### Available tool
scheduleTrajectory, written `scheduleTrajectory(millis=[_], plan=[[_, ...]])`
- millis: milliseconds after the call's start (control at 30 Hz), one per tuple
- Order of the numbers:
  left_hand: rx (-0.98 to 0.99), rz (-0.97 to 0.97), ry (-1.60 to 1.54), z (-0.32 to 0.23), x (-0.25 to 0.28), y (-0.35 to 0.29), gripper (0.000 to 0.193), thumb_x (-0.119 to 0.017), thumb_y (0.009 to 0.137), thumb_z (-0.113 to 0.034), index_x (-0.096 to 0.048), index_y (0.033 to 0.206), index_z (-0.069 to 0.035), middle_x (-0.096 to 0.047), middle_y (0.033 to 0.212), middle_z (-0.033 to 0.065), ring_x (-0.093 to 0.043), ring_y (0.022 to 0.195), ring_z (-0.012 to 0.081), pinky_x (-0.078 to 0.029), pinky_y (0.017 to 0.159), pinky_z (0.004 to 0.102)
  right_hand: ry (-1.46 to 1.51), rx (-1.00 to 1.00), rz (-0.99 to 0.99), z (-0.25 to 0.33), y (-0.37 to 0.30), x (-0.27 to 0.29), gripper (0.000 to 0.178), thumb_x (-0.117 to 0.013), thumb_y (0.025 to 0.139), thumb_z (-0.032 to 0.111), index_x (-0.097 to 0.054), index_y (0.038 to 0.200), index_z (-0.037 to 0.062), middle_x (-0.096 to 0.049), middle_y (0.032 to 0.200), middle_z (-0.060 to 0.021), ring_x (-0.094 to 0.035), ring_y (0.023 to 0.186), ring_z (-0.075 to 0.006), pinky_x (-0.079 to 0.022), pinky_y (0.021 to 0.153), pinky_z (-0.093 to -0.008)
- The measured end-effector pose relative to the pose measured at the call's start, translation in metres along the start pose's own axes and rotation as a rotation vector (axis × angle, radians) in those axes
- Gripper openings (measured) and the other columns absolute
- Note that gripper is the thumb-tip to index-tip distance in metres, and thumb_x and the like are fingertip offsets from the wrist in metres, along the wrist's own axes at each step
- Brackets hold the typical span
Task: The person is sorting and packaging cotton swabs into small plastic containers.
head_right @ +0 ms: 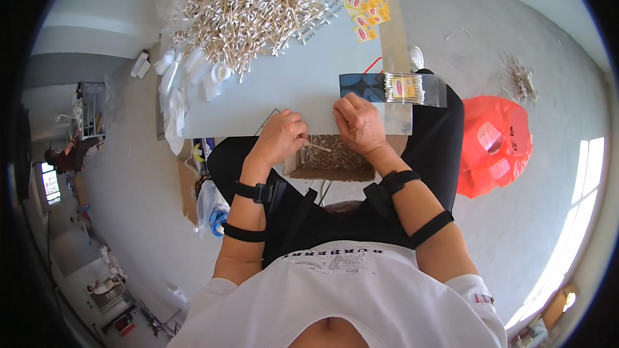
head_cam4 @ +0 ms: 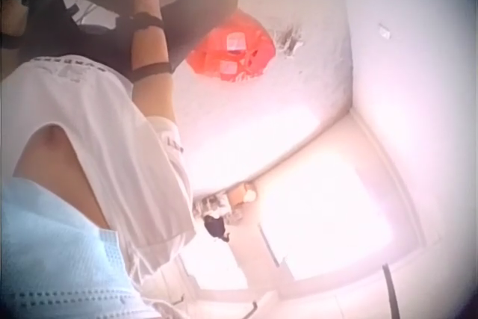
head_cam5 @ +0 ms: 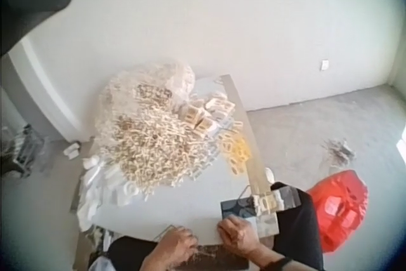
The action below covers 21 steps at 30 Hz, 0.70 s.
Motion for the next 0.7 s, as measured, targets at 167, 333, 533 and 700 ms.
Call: scheduleTrajectory(millis=[167,333,533,700], plan=[[0.198,-0.443,-0.111,0.044,0.017,0.012,0.013,-0.066,0.071,-0.004,-0.059,0.082,-0.006,-0.058,0.076,0.0077,-0.056,0.082,0.0305,-0.046,0.072,0.0404,-0.029,-0.012,0.016,0.003,0.002,0.0,0.009,-0.061,0.076,0.004,-0.052,0.076,0.0049,-0.05,0.071,-0.0099,-0.056,0.067,-0.0307,-0.045,0.059,-0.0394],[0.308,-0.729,0.207,0.085,0.058,0.053,0.018,-0.065,0.072,-0.002,-0.06,0.089,-0.006,-0.056,0.085,0.0106,-0.054,0.086,0.0321,-0.046,0.073,0.0412,-0.062,-0.012,0.027,0.003,0.003,0.001,0.01,-0.062,0.075,0.005,-0.052,0.075,0.0052,-0.05,0.071,-0.0095,-0.056,0.067,-0.03,-0.046,0.059,-0.0392],[0.327,-0.628,0.411,0.102,0.059,0.08,0.004,-0.066,0.071,-0.006,-0.063,0.072,-0.008,-0.055,0.084,0.0091,-0.052,0.088,0.0302,-0.044,0.074,0.0411,-0.076,-0.016,0.043,0.005,0.005,-0.003,0.011,-0.062,0.073,0.006,-0.052,0.076,0.0063,-0.05,0.072,-0.009,-0.056,0.067,-0.0295,-0.046,0.06,-0.0388],[0.341,-0.552,0.302,0.066,0.04,0.073,0.005,-0.068,0.071,-0.007,-0.063,0.068,-0.008,-0.055,0.081,0.0089,-0.053,0.085,0.0299,-0.044,0.073,0.0418,-0.082,-0.022,0.046,0.003,0.002,0.002,0.012,-0.063,0.074,0.006,-0.051,0.077,0.0067,-0.05,0.073,-0.009,-0.055,0.068,-0.031,-0.045,0.059,-0.0398]])
Point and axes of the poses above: each hand's wrist, its own y-axis towards the middle knuckle, its own x-axis out of the back of the hand, z = x × y, the point moved 3 cm from there along y, towards the middle knuckle
